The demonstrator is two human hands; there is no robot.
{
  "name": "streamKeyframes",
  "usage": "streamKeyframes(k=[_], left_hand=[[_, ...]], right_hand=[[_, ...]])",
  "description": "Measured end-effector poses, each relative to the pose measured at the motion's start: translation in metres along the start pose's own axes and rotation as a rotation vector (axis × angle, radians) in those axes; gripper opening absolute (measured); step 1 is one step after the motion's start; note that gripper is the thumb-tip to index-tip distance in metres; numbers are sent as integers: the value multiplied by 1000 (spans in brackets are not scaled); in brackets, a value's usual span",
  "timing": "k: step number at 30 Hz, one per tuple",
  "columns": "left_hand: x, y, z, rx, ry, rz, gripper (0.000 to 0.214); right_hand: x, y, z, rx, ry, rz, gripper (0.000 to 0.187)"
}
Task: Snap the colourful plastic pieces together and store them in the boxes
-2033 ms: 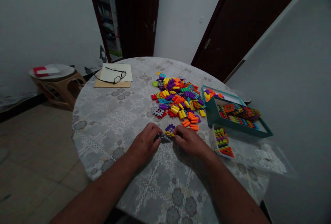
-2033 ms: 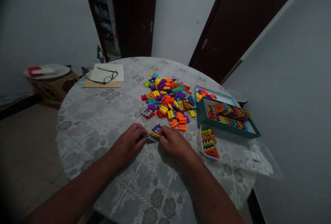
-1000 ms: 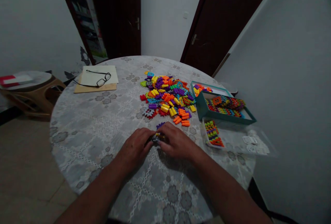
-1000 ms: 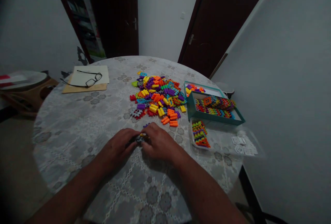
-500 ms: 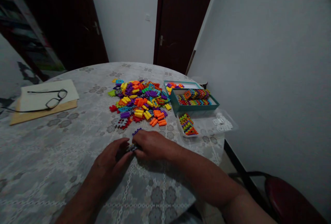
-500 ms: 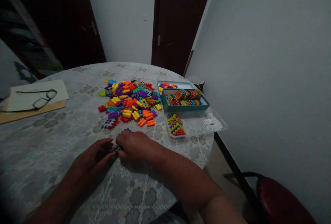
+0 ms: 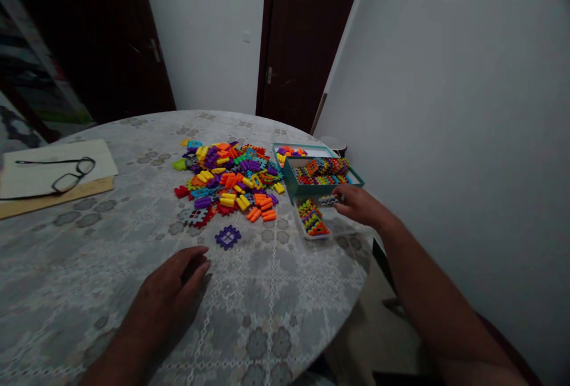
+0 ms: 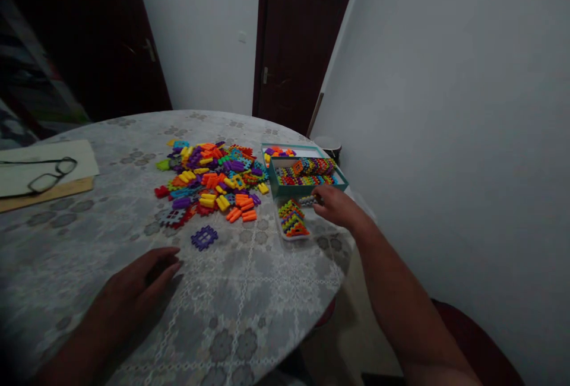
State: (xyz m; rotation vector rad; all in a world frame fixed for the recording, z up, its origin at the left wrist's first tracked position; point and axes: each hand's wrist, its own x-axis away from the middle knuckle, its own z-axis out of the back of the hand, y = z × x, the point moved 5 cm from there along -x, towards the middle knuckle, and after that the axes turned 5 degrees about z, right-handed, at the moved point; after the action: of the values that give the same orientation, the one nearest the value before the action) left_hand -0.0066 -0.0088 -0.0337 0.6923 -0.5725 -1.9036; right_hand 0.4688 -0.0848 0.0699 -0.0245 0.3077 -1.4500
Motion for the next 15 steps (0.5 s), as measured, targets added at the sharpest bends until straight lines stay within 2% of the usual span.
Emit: streamKeyframes(k=[2,5,10,15], left_hand=[[-1,-1,0,-10,-3,1,43],[-2,-1,0,-23,-5,6,44],[-1,0,0,-21,-15,17,42],[-1,-2,-1,-31,-23,26,43]], right_hand=[[3,30,-10,40,-40,-42,14],[4,54,-30,51,-99,-63,13],[-1,63,-50,12,-139,-14,18],[-2,65,-55,-37,-74,3,28]])
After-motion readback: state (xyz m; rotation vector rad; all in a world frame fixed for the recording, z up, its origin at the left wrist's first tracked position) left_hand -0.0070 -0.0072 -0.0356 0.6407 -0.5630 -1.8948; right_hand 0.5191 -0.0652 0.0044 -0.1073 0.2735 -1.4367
